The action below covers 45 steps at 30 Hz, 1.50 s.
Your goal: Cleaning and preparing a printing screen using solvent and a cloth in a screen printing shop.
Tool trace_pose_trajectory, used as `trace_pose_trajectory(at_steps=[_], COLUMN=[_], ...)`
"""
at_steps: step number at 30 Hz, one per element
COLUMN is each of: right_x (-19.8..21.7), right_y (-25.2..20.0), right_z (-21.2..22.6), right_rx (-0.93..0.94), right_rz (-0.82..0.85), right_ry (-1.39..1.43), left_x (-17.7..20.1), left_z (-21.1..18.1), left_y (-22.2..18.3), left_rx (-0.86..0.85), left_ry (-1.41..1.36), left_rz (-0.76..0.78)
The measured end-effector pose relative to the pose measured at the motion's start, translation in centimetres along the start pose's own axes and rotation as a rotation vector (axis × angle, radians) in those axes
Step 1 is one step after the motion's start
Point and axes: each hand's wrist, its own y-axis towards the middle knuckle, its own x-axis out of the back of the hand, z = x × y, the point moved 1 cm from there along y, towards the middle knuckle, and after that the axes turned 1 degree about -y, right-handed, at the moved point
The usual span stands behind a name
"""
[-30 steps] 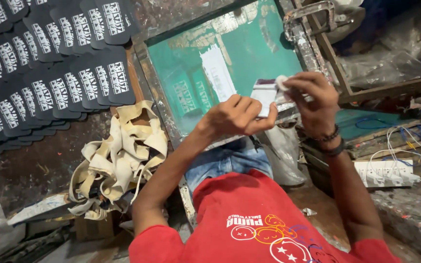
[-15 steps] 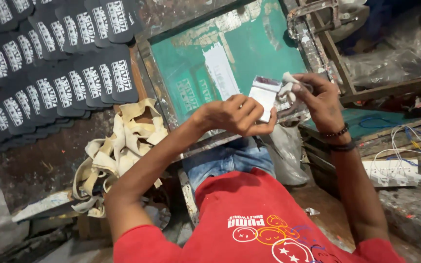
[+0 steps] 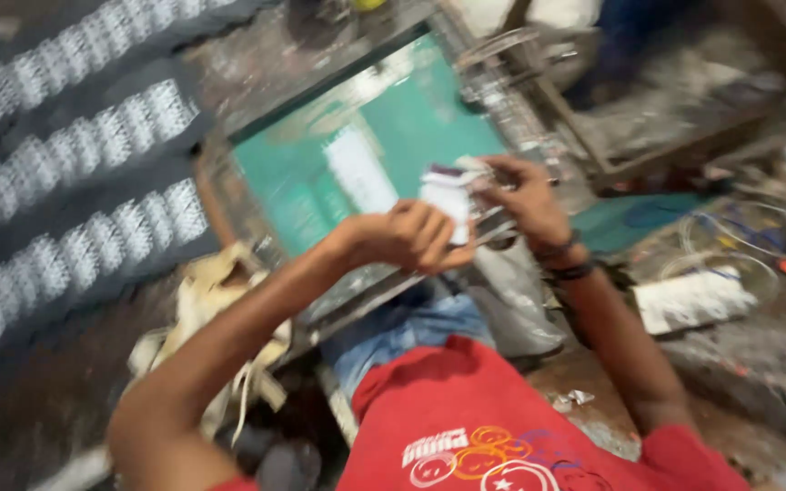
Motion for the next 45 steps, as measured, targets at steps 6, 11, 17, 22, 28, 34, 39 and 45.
trace_pose_trajectory(at_steps=[6,11,17,22,28,34,39,45], right_x=[0.7,1.1,1.2,1.2,1.1,1.4,1.7,1.7], right_y=[0.6,0.7,1.3,1.4,1.2,1.1,1.0,0.9], right_z=[-0.3,0.9,0.1,0.0,0.6,0.6,-1.0,1.4], right_rx=[-0.035,-0.107,-0.129,-0.108,-0.139,-0.11,-0.054,-0.112], right_rz=[0.015,0.049,0.047,0.008,0.071,0.074,0.049,0.019], right_ry=[-0.026,0.039,0.001,0.011,0.108,0.084,0.079,0.139], left_x=[-0.6,-1.1,-1.5,-1.5,-1.7,-1.1,-0.6,1.1], left_z=[0.3,0.6,0.4,0.6,0.4,1.0,1.6,3.7], left_y=[1.3,1.9,2.0,2.0,1.8,2.0,2.4,2.5], left_rx=[-0.117,-0.144,-0.164,-0.159,-0.169,-0.174,-0.162,-0.098], left_ry=[-0.039,-0.044,-0.042,-0.057,-0.059,-0.018,-0.005,0.053], left_rz=[0.054,0.05,0.059,0.066,0.09,0.101,0.093,0.068])
